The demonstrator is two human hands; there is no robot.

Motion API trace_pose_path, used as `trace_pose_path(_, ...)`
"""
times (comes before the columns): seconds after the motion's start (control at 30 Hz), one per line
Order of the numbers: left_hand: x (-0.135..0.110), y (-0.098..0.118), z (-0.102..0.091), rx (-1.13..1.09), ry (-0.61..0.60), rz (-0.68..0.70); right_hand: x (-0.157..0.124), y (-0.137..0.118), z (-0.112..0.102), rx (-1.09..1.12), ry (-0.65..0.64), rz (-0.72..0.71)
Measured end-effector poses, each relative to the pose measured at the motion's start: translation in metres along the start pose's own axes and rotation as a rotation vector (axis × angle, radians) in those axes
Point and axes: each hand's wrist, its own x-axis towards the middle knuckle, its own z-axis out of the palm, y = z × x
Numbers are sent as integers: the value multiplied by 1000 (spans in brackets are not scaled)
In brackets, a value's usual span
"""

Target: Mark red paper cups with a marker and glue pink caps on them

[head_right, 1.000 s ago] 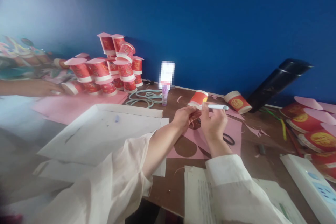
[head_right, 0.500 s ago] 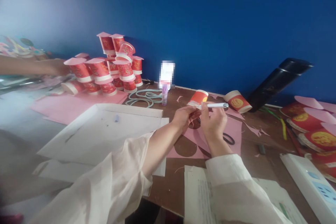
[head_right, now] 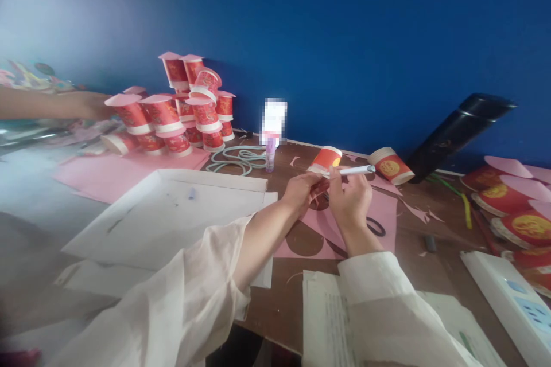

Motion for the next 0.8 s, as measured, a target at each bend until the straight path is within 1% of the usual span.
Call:
trace_pose_path(0.13,0,0,0,5,7,-3,1,1,0,-1,-1,-26)
trace_pose_path(0.3,0,0,0,39,-2,1,1,1,0,10,-10,18)
trace_pose_path(0.47,0,0,0,23,17,9,0,0,1,-2,-14,-34)
trace_pose_path(0.67,-1,1,1,16,11,12,1,-1,-1,8,-11,-4)
trace_pose_path(0.8,-4,3,1,-18,-1,30,-1,-4,-3,38,37,-20)
